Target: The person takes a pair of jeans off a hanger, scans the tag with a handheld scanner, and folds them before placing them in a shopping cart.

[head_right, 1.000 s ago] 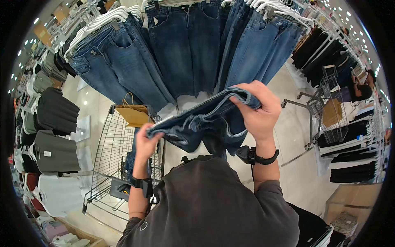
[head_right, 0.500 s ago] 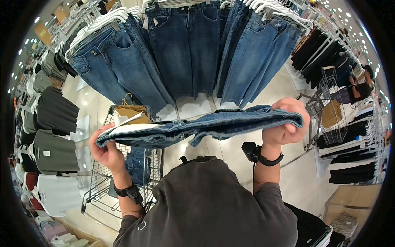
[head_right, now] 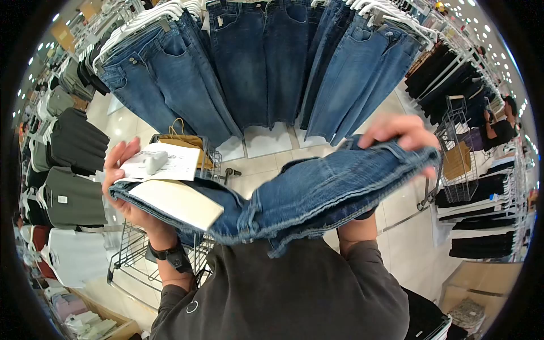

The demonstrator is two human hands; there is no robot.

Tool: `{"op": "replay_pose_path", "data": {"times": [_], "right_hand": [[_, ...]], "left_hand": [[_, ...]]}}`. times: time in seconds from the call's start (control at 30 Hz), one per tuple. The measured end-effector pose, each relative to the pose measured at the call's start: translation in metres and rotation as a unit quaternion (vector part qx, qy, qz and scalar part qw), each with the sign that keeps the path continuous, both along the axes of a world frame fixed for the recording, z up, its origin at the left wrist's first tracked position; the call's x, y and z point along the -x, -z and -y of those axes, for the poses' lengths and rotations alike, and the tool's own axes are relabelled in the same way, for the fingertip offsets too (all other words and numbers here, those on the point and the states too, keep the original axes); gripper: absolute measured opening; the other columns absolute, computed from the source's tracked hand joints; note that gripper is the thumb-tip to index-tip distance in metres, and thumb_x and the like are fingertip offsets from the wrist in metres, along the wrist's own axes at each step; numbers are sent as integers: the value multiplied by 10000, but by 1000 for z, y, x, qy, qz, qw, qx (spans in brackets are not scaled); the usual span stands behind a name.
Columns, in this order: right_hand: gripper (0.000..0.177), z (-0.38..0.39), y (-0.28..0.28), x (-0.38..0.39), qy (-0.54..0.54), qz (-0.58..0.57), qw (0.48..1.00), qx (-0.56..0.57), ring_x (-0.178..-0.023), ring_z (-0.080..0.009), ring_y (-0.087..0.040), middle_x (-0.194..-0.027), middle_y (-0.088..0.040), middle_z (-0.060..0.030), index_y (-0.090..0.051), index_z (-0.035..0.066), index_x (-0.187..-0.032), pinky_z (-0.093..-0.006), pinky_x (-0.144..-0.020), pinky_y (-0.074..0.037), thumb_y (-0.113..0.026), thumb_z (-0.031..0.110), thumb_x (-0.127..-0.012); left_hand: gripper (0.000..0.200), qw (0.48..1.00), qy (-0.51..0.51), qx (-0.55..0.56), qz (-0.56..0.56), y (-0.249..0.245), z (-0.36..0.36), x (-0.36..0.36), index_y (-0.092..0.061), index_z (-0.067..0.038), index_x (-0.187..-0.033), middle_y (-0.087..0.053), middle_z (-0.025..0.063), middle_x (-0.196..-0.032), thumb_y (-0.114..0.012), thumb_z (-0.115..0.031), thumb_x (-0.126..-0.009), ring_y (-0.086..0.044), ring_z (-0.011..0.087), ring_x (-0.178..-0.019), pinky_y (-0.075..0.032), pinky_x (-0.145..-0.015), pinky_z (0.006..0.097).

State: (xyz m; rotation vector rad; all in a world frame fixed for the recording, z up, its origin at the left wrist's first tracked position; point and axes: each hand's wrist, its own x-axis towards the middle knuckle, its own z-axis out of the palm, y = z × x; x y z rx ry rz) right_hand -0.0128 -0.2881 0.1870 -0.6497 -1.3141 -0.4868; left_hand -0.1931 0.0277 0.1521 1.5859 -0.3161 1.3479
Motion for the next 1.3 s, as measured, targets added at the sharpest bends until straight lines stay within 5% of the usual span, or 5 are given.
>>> {"op": "replay_pose_path", "data": {"times": [0.23,0.37,0.67,1.1,1.3], "right_hand": [[445,-109,32,36,-161,-281,937,129,-538,-124,-490,-711,-541,-118,-438,56,-840,-242,-477,-411,-380,471,-992],[406,-146,38,66,-226,-332,893,203,-630,-75,-464,-762,-532,-51,-450,59,-848,-207,-584,-407,-387,429,-1000],[420,-160,52,64,-230,-273,897,262,-1157,-210,-444,-1255,-474,-172,-517,68,-828,-382,-983,-368,-429,448,-984],[393,-168,48,81,-298,-295,875,240,-1275,-276,-376,-1371,-400,-240,-521,97,-844,-435,-1080,-280,-503,477,-941],[512,-173,53,79,-345,-281,862,243,-1430,-324,-166,-1531,-199,-191,-463,53,-1314,-448,-1128,-186,-501,418,-958]], "left_hand": [[214,973,224,28,-40,-5,33,-25,-552,-19,-902,-585,101,-804,-618,-223,-896,-544,203,-741,-430,-653,301],[229,936,323,58,-126,-4,48,-23,-587,10,-896,-596,91,-813,-657,-208,-877,-549,177,-745,-441,-691,289],[257,947,254,107,-164,12,56,-14,-605,4,-945,-528,71,-947,-658,-242,-889,-518,133,-846,-420,-750,237],[276,963,185,156,-119,27,71,-11,-539,-21,-1072,-492,78,-1017,-640,-212,-900,-505,140,-900,-405,-815,260],[478,925,235,259,-147,24,68,-8,-423,-4,-1243,-520,71,-1052,-676,-176,-876,-519,135,-947,-419,-857,261]]}}
